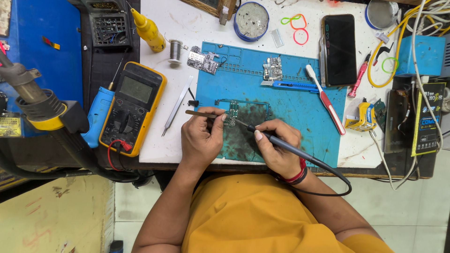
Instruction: The person solders components on a small circuit board at a repair workbench, holding the board with tweezers in one hand and a soldering iron in the other, repositioning the board and touching various points on it with the iron throughout the clip.
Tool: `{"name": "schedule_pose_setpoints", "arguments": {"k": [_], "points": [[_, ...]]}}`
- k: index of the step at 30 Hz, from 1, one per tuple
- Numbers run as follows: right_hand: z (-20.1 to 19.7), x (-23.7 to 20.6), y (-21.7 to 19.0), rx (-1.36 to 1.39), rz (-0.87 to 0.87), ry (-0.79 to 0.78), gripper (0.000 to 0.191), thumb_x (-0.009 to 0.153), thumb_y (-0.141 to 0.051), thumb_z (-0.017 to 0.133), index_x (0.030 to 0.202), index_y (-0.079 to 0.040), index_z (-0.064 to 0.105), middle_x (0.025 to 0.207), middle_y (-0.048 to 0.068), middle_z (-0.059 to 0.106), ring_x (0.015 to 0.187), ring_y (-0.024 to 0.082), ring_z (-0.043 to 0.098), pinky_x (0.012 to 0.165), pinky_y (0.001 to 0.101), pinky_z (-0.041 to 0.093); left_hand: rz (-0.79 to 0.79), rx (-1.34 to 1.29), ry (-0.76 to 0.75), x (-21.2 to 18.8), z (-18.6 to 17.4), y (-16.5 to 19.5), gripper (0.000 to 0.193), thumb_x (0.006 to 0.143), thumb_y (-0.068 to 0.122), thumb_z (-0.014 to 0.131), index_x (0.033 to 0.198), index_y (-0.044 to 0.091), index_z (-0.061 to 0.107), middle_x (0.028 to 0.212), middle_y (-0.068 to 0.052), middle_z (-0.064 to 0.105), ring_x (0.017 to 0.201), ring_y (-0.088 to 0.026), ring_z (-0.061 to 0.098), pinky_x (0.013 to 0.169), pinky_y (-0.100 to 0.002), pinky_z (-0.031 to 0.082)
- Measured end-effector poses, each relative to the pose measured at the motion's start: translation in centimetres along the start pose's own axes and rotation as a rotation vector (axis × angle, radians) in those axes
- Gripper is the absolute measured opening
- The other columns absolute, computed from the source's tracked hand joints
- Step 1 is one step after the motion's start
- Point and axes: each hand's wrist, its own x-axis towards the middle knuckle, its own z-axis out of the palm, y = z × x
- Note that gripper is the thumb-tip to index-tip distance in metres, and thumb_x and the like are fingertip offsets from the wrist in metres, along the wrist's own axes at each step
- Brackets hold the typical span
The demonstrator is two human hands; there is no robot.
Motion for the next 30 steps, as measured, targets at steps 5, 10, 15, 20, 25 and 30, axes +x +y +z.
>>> {"name": "schedule_pose_setpoints", "arguments": {"k": [5,10,15,20,25,30], "points": [[0.03,-0.08,0.03,-0.008,0.001,0.013,0.009,0.094,-0.007,0.071,0.098,0.0,0.068,0.074,0.005,0.064,0.062,0.01,0.057,0.057,0.0252,0.042,-0.003,0.001,0.002,-0.02,0.02,0.01,0.005,0.095,0.003,0.071,0.1,0.003,0.069,0.075,-0.004,0.07,0.059,-0.008,0.064,0.053,-0.024,0.048],[0.02,-0.15,0.06,0.006,0.007,0.018,0.009,0.094,-0.007,0.071,0.099,0.0,0.068,0.073,0.005,0.064,0.061,0.01,0.056,0.057,0.0251,0.042,-0.01,0.004,-0.004,-0.08,0.03,-0.05,0.006,0.095,0.003,0.071,0.1,0.003,0.069,0.075,-0.004,0.071,0.059,-0.008,0.065,0.052,-0.024,0.048],[0.0,-0.09,0.07,0.021,-0.007,0.003,0.009,0.095,-0.007,0.07,0.099,0.0,0.067,0.075,0.005,0.065,0.062,0.01,0.058,0.057,0.0249,0.043,-0.009,-0.001,-0.009,-0.01,-0.01,0.03,0.005,0.096,0.003,0.071,0.101,0.003,0.069,0.075,-0.004,0.071,0.058,-0.008,0.065,0.052,-0.024,0.048],[0.08,-0.02,-0.04,-0.011,-0.015,0.018,0.008,0.094,-0.007,0.07,0.099,0.0,0.068,0.075,0.005,0.065,0.062,0.011,0.058,0.057,0.0254,0.043,-0.003,0.003,-0.009,0.02,-0.01,-0.08,0.006,0.095,0.003,0.071,0.101,0.003,0.069,0.074,-0.004,0.07,0.058,-0.007,0.064,0.051,-0.024,0.047],[0.1,-0.02,0.07,-0.003,0.019,0.021,0.009,0.093,-0.007,0.071,0.098,0.001,0.068,0.071,0.004,0.064,0.059,0.011,0.057,0.055,0.0254,0.042,-0.018,-0.005,-0.013,0.03,0.04,-0.28,0.005,0.096,0.004,0.07,0.1,0.003,0.069,0.072,-0.004,0.07,0.057,-0.008,0.063,0.051,-0.025,0.047],[0.19,0.3,-0.1,0.027,-0.002,0.007,0.009,0.094,-0.007,0.07,0.098,0.0,0.068,0.074,0.005,0.066,0.061,0.011,0.059,0.056,0.0258,0.043,0.0,0.016,-0.002,0.42,-0.07,-0.02,0.005,0.095,0.004,0.071,0.1,0.002,0.069,0.071,-0.005,0.07,0.057,-0.009,0.064,0.053,-0.026,0.048]]}}
